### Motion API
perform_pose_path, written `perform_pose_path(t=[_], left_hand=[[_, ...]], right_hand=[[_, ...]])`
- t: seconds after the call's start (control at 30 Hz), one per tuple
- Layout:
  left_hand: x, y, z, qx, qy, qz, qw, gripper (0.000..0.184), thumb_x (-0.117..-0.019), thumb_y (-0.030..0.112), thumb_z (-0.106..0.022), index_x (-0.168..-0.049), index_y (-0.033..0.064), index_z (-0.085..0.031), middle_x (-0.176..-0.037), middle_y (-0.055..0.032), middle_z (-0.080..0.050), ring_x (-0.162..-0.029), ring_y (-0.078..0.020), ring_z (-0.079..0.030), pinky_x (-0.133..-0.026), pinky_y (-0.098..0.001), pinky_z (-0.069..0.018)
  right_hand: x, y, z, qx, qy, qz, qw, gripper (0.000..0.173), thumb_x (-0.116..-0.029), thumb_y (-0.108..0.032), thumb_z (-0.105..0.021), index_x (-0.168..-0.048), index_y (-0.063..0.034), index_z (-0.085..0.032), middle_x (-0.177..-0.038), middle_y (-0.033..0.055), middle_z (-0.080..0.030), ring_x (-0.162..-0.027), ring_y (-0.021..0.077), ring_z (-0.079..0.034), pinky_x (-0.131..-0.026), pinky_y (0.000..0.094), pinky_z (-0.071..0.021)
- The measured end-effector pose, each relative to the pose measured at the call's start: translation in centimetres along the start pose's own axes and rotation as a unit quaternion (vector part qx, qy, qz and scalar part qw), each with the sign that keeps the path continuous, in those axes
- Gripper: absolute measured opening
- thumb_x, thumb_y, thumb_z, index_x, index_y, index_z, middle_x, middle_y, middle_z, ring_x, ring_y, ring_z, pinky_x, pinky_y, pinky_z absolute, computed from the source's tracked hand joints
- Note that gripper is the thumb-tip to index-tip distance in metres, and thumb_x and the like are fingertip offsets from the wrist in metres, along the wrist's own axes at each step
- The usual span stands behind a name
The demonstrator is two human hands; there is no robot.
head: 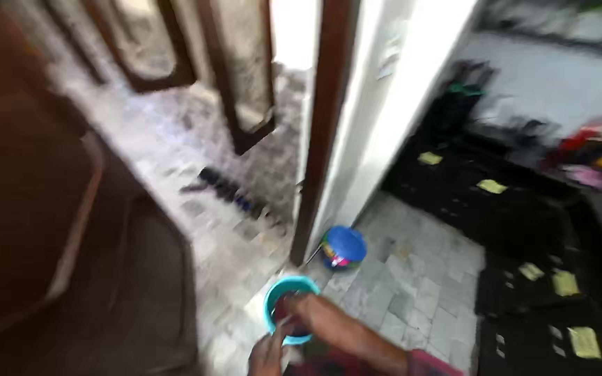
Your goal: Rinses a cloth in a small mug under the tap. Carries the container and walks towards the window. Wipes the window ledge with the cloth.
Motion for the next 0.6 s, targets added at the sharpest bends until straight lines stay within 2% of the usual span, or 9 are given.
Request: perform_pose_path(t=[0.03, 0.07, 0.1, 0.17, 0.27, 0.33, 0.47, 0.53, 0.6], left_hand=[[-0.1, -1.4, 0.6, 0.007, -0.010, 0.049, 0.999, 0.043, -0.1080, 0.032, -0.047, -0.107, -0.0028, -0.071, -0.092, -0.0132, -0.069, -0.085, -0.0223, -0.065, -0.081, -0.0449, -0.0537], [-0.4, -1.9, 1.0, 0.013, -0.024, 0.092, 0.995, 0.043, -0.1080, 0.036, -0.046, -0.102, 0.0029, -0.072, -0.087, -0.0067, -0.067, -0.081, -0.0181, -0.062, -0.079, -0.0429, -0.0525], [-0.6, -2.0, 1.4, 0.023, -0.030, 0.118, 0.992, 0.042, -0.1081, 0.037, -0.045, -0.098, 0.0063, -0.072, -0.082, -0.0019, -0.063, -0.076, -0.0142, -0.060, -0.075, -0.0387, -0.0512], [-0.8, -2.2, 1.8, 0.046, -0.025, 0.130, 0.990, 0.042, -0.1082, 0.035, -0.044, -0.091, 0.0077, -0.070, -0.075, 0.0019, -0.058, -0.068, -0.0104, -0.055, -0.069, -0.0331, -0.0488], [-1.3, -2.7, 2.2, 0.060, -0.008, 0.123, 0.991, 0.041, -0.1083, 0.034, -0.045, -0.086, 0.0090, -0.068, -0.071, 0.0039, -0.055, -0.063, -0.0079, -0.052, -0.064, -0.0289, -0.0463], [-1.9, -2.9, 2.6, 0.054, -0.007, 0.132, 0.990, 0.040, -0.1083, 0.034, -0.045, -0.087, 0.0089, -0.067, -0.072, 0.0028, -0.056, -0.064, -0.0086, -0.053, -0.064, -0.0290, -0.0465], [-4.2, -2.8, 3.8, 0.051, 0.010, 0.141, 0.989, 0.039, -0.1082, 0.034, -0.046, -0.088, 0.0090, -0.067, -0.075, 0.0015, -0.058, -0.065, -0.0093, -0.056, -0.063, -0.0291, -0.0493], [-5.8, -2.9, 4.2, 0.050, 0.017, 0.140, 0.989, 0.038, -0.1077, 0.034, -0.046, -0.089, 0.0095, -0.068, -0.074, 0.0020, -0.057, -0.066, -0.0094, -0.056, -0.065, -0.0296, -0.0492], [-8.0, -3.1, 4.4, 0.043, 0.019, 0.136, 0.990, 0.039, -0.1068, 0.037, -0.047, -0.088, 0.0095, -0.068, -0.073, 0.0023, -0.057, -0.067, -0.0101, -0.056, -0.066, -0.0311, -0.0488]], right_hand=[[-0.5, -0.2, -0.3, -0.002, -0.032, -0.019, 0.999, 0.029, -0.0995, -0.015, -0.063, -0.126, -0.0034, -0.067, -0.118, 0.0215, -0.070, -0.111, 0.0385, -0.067, -0.098, 0.0569, -0.0525], [-1.0, -0.3, -0.5, 0.005, -0.055, -0.042, 0.998, 0.032, -0.1007, -0.014, -0.061, -0.132, -0.0046, -0.063, -0.121, 0.0211, -0.068, -0.115, 0.0378, -0.066, -0.101, 0.0554, -0.0514], [-1.5, -0.4, -0.8, 0.018, -0.071, -0.066, 0.995, 0.036, -0.1013, -0.013, -0.059, -0.136, -0.0051, -0.060, -0.122, 0.0211, -0.067, -0.115, 0.0376, -0.066, -0.102, 0.0545, -0.0513], [-2.5, -0.4, -1.5, 0.037, -0.092, -0.088, 0.991, 0.039, -0.1015, -0.015, -0.060, -0.138, -0.0032, -0.054, -0.118, 0.0218, -0.067, -0.111, 0.0381, -0.067, -0.098, 0.0544, -0.0523], [-3.9, 0.1, -1.7, 0.044, -0.125, -0.071, 0.989, 0.040, -0.0998, -0.017, -0.063, -0.136, -0.0018, -0.054, -0.116, 0.0204, -0.067, -0.109, 0.0358, -0.067, -0.098, 0.0528, -0.0528], [-4.9, 0.1, -1.3, 0.045, -0.136, -0.063, 0.988, 0.038, -0.1006, -0.014, -0.062, -0.136, -0.0018, -0.056, -0.120, 0.0206, -0.066, -0.111, 0.0354, -0.067, -0.099, 0.0527, -0.0526], [-8.0, 0.5, -0.8, 0.089, -0.148, -0.067, 0.983, 0.047, -0.0987, -0.013, -0.064, -0.144, -0.0060, -0.052, -0.141, 0.0188, -0.055, -0.114, 0.0356, -0.066, -0.096, 0.0521, -0.0557], [-9.9, 1.1, -0.9, 0.097, -0.166, -0.060, 0.980, 0.051, -0.0986, -0.019, -0.065, -0.147, -0.0067, -0.052, -0.146, 0.0176, -0.055, -0.124, 0.0374, -0.060, -0.103, 0.0534, -0.0508], [-12.1, 1.8, -0.8, 0.107, -0.200, -0.061, 0.972, 0.057, -0.1014, -0.026, -0.062, -0.153, -0.0066, -0.046, -0.149, 0.0174, -0.054, -0.135, 0.0395, -0.051, -0.113, 0.0532, -0.0415]])
Point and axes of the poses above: each hand's wrist, its own x-axis away from the middle knuckle, its own z-axis out of the back of the hand, y = z × x, the point moved 1 cm from there along -x, towards the middle knuckle
